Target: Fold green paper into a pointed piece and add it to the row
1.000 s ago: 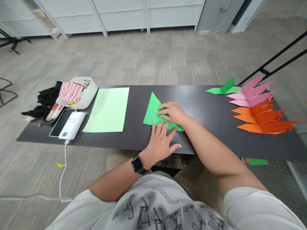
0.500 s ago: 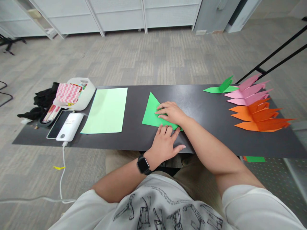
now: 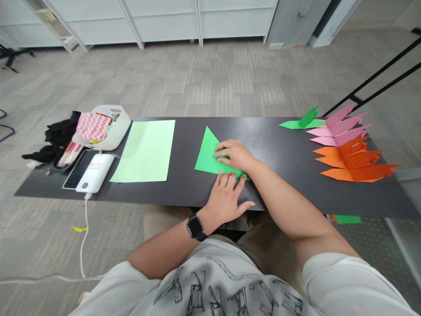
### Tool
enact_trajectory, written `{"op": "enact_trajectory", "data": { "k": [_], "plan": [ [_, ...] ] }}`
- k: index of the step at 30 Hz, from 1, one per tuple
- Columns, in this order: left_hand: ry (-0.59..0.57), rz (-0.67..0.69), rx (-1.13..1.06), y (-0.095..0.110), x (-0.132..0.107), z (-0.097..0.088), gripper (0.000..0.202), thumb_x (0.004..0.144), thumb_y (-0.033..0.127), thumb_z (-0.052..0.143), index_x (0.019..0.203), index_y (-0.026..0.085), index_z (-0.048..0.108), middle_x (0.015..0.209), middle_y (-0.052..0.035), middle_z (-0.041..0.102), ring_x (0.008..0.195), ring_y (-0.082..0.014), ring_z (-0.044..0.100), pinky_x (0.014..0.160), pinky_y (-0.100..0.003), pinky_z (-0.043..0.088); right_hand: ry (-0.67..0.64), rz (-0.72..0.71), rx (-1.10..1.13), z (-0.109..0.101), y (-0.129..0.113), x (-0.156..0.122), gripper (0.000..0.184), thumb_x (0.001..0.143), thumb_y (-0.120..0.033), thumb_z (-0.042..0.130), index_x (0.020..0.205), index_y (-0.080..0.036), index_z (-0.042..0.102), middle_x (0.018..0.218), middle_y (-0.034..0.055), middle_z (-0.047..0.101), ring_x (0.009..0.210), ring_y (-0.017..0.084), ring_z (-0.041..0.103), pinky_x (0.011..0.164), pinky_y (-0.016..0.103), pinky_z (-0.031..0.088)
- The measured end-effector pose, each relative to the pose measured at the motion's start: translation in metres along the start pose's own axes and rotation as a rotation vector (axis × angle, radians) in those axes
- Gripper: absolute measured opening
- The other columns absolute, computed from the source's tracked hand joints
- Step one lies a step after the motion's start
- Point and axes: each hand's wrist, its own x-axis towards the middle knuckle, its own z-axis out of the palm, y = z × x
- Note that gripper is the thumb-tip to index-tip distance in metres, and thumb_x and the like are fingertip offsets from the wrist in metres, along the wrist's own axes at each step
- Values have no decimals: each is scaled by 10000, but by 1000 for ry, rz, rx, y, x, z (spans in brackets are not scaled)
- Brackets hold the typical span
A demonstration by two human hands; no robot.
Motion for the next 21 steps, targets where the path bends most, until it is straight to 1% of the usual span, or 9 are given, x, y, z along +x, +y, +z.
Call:
{"op": "enact_trajectory", "data": {
  "k": [2,3,5,8,12,14,16,18,21],
  "plan": [
    [-2,-8,-8,-1,-2,2,852,1051,734,476,1635,114,508,1537,-228,517,1468,-403,433,1324,-593,274,3,2,4,1,1,0,242,987,-315,762,1206,-376,848,1340,40,756,1245,306,622,1079,522,413],
    [-5,-8,-8,-1,-3,2,848,1049,735,479,1632,121,515,1534,-227,520,1465,-406,436,1324,-599,274,3,2,6,1,1,0,244,986,-312,763,1206,-377,848,1340,39,757,1246,306,623,1081,523,413],
    [-7,0,1,-1,-2,1,832,1029,758,499,1634,188,532,1508,-217,528,1441,-415,451,1309,-627,282,4,5,10,2,1,0,249,983,-304,766,1205,-382,848,1337,36,758,1247,306,625,1085,526,412],
    [-9,10,8,1,2,-3,839,983,821,520,1624,282,558,1417,-197,550,1365,-416,484,1266,-646,327,5,14,12,2,1,1,252,974,-302,779,1201,-386,850,1339,34,756,1249,307,626,1088,526,415],
    [-15,-5,7,5,5,-7,892,920,894,537,1593,312,599,1355,-187,561,1302,-409,497,1233,-647,360,16,13,0,3,0,1,257,960,-289,796,1200,-362,852,1335,38,758,1248,308,634,1099,528,417],
    [-9,-8,8,5,4,-6,875,926,886,539,1589,319,602,1366,-184,564,1312,-408,500,1238,-652,353,19,8,1,2,-1,0,258,961,-291,794,1205,-352,852,1334,43,758,1246,308,636,1108,531,417],
    [0,2,3,3,2,-5,823,969,837,531,1609,320,576,1401,-181,570,1351,-404,505,1256,-650,338,17,-1,9,1,-2,-1,264,973,-312,780,1225,-353,847,1337,52,756,1249,309,635,1112,534,420],
    [3,16,-13,-1,-1,-4,801,1016,776,518,1636,269,538,1466,-192,568,1414,-398,499,1286,-630,318,12,-12,13,0,-2,-2,277,974,-337,780,1244,-354,841,1349,61,751,1258,313,631,1110,536,426],
    [-12,30,-47,-10,-7,-5,782,1074,681,489,1635,137,497,1573,-213,550,1503,-368,474,1338,-569,282,5,-25,4,-1,-1,-3,292,957,-350,803,1246,-357,839,1362,66,745,1265,318,626,1102,536,432]
  ]
}}
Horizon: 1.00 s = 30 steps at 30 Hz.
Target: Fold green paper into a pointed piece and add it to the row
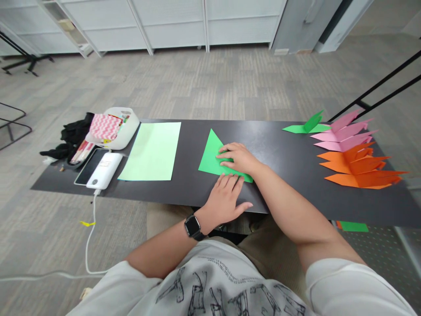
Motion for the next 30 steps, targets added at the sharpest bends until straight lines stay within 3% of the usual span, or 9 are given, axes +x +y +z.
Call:
{"op": "enact_trajectory", "data": {
  "k": [4,11,15,20,25,30],
  "plan": [
    [2,-40,31,-10,-9,-7,683,1109,581,485,1602,110,513,1603,-201,557,1531,-338,474,1359,-544,270,-4,-11,-8,1,4,-1,307,960,-358,805,1265,-372,830,1365,63,743,1265,314,623,1097,534,432],
    [56,-239,134,-33,-24,-28,523,1093,527,543,1497,224,676,1450,-180,630,1416,-368,545,1327,-678,278,7,-30,-4,6,7,-2,321,969,-371,804,1290,-372,820,1389,68,737,1289,315,619,1104,531,430],
    [120,-324,193,-60,-35,-33,444,1106,466,525,1442,257,726,1473,-178,613,1408,-381,545,1300,-726,288,11,-31,-1,7,8,-3,320,971,-377,803,1291,-379,819,1387,66,736,1286,310,616,1107,528,428],
    [209,-430,235,-98,-51,-42,418,1099,437,539,1395,216,736,1500,-196,605,1409,-404,555,1261,-719,359,7,-22,7,6,8,-2,321,965,-391,811,1285,-395,820,1369,60,742,1275,310,620,1102,526,431],
    [274,-285,96,-114,-40,-55,367,1096,368,567,1391,188,689,1438,-171,656,1358,-326,603,1223,-543,478,5,-9,16,4,7,0,341,954,-389,822,1295,-394,819,1342,61,758,1252,315,639,1089,536,447],
    [86,-3,-14,-123,-2,-54,279,1045,334,678,1295,217,718,1380,-102,712,1291,-274,661,1265,-500,449,16,-4,42,1,3,0,319,977,-352,780,1292,-382,818,1344,58,773,1250,306,668,1119,551,460]
  ]
}}
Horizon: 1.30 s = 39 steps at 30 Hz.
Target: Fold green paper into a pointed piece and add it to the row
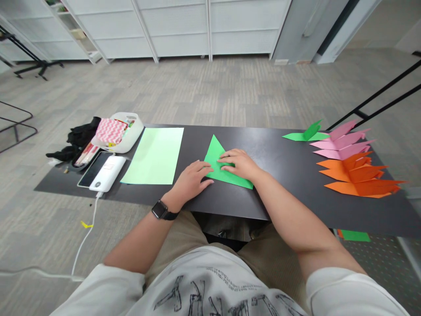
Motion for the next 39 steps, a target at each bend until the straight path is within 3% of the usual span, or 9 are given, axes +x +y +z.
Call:
{"op": "enact_trajectory", "data": {
  "k": [7,15,19,24,28,32,35,37,39],
  "plan": [
    [-136,125,33,-15,22,0,193,1074,347,634,1144,237,776,1201,-69,773,1130,-241,726,1035,-400,543,111,-51,138,-12,-7,-1,301,1044,-361,655,1292,-288,808,1304,93,773,1224,251,709,1116,466,523],
    [-16,110,171,-3,46,-27,259,1102,327,554,1059,209,781,1027,-76,749,932,-221,697,898,-381,514,96,-37,30,-53,-27,-14,235,969,-479,757,1090,-290,828,1121,63,796,1048,266,731,1010,466,506],
    [71,160,247,9,70,-60,264,1112,318,543,1050,207,774,1088,-74,738,923,-210,662,857,-368,488,147,-11,-104,-75,-31,-24,158,989,-384,728,1094,-305,816,1096,48,809,1053,282,726,1013,486,479],
    [141,188,314,36,92,-119,297,1123,330,518,1041,213,779,1051,-64,703,944,-213,649,839,-353,482,338,60,-92,-107,-36,-34,157,989,-343,688,1046,-280,820,1068,74,817,1032,313,737,990,519,525],
    [191,140,232,58,90,-166,374,1127,393,476,1070,194,787,1014,-59,698,992,-228,677,903,-371,515,464,156,152,-147,-63,-43,245,918,-437,796,1128,-313,819,1060,46,819,1009,305,758,941,496,592],
    [211,100,56,62,83,-197,407,1111,454,480,1047,199,791,1000,-48,731,982,-224,692,949,-400,541,390,207,504,-186,-89,-50,416,764,-558,954,1085,-325,830,938,32,795,851,258,746,767,413,621],
    [194,63,-65,44,88,-194,372,1067,463,544,1007,194,796,961,-46,759,924,-208,692,893,-368,549,371,290,786,-190,-85,-45,444,702,-654,967,896,-284,814,857,35,793,781,240,738,728,397,625],
    [109,0,-156,25,97,-175,330,1031,440,584,988,194,800,936,-40,776,885,-199,695,845,-336,548,354,398,920,-176,-70,-38,486,669,-678,973,858,-262,806,840,41,801,795,244,748,757,401,632],
    [-67,-125,-233,4,107,-146,283,1002,405,615,979,195,803,897,-35,787,833,-194,710,793,-312,545,300,520,1014,-153,-51,-31,500,628,-659,997,808,-238,796,804,44,798,769,225,739,762,369,618]
  ]
}}
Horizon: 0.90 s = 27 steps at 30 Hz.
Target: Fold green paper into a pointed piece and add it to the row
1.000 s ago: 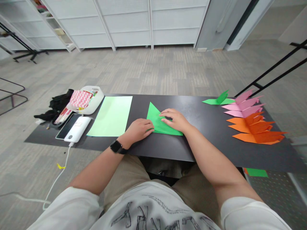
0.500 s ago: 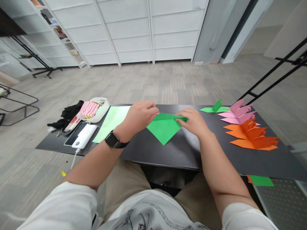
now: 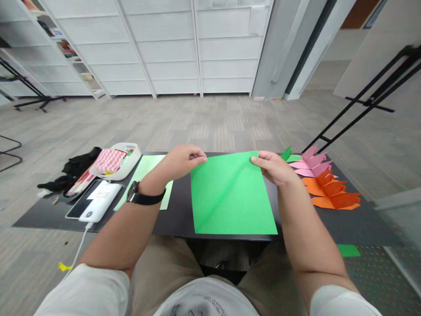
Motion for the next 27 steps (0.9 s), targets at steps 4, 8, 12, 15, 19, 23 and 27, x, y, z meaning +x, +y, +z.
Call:
{"op": "enact_trajectory", "data": {
  "k": [4,8,12,15,19,23,27],
  "plan": [
    [-60,-123,69,-32,21,53,215,935,268,680,1084,173,804,1160,-107,806,1055,-263,752,968,-377,565,33,161,19,7,53,24,537,577,-669,1008,777,-219,794,794,40,792,763,195,714,777,327,580],
    [101,2,-20,-24,33,90,259,1024,365,634,1140,202,798,1187,-95,796,1106,-256,739,1031,-399,554,8,216,-40,18,76,32,536,616,-691,970,811,-220,800,789,38,775,728,189,673,736,336,534],
    [88,55,-232,-10,41,110,218,1003,355,653,1066,208,803,1088,-60,809,983,-211,748,934,-349,563,-99,150,-94,29,78,30,496,665,-651,947,740,-205,741,721,3,692,691,162,590,712,326,471],
    [-7,-4,-434,-13,41,120,198,965,348,670,956,201,802,930,-29,810,847,-175,737,800,-292,553,-161,125,-196,33,79,29,532,713,-671,905,668,-202,658,649,-41,572,640,127,472,649,297,378],
    [-99,-74,-592,-22,38,127,204,898,366,707,887,182,794,799,-15,774,743,-154,694,685,-253,508,-196,133,-282,35,83,28,560,750,-695,864,658,-207,607,627,-63,482,621,114,393,613,286,297],
    [-136,-108,-655,-25,37,131,213,878,367,696,880,172,782,805,-19,758,713,-138,656,654,-237,486,-177,130,-245,37,81,28,468,755,-640,879,786,-210,698,697,-42,573,665,132,469,653,291,365],
    [-158,-142,-666,-26,35,133,190,858,333,675,883,175,776,811,-19,748,707,-135,642,640,-231,475,-73,103,-167,41,78,29,392,775,-584,855,825,-221,716,730,-25,620,692,145,517,691,297,417]
  ]
}}
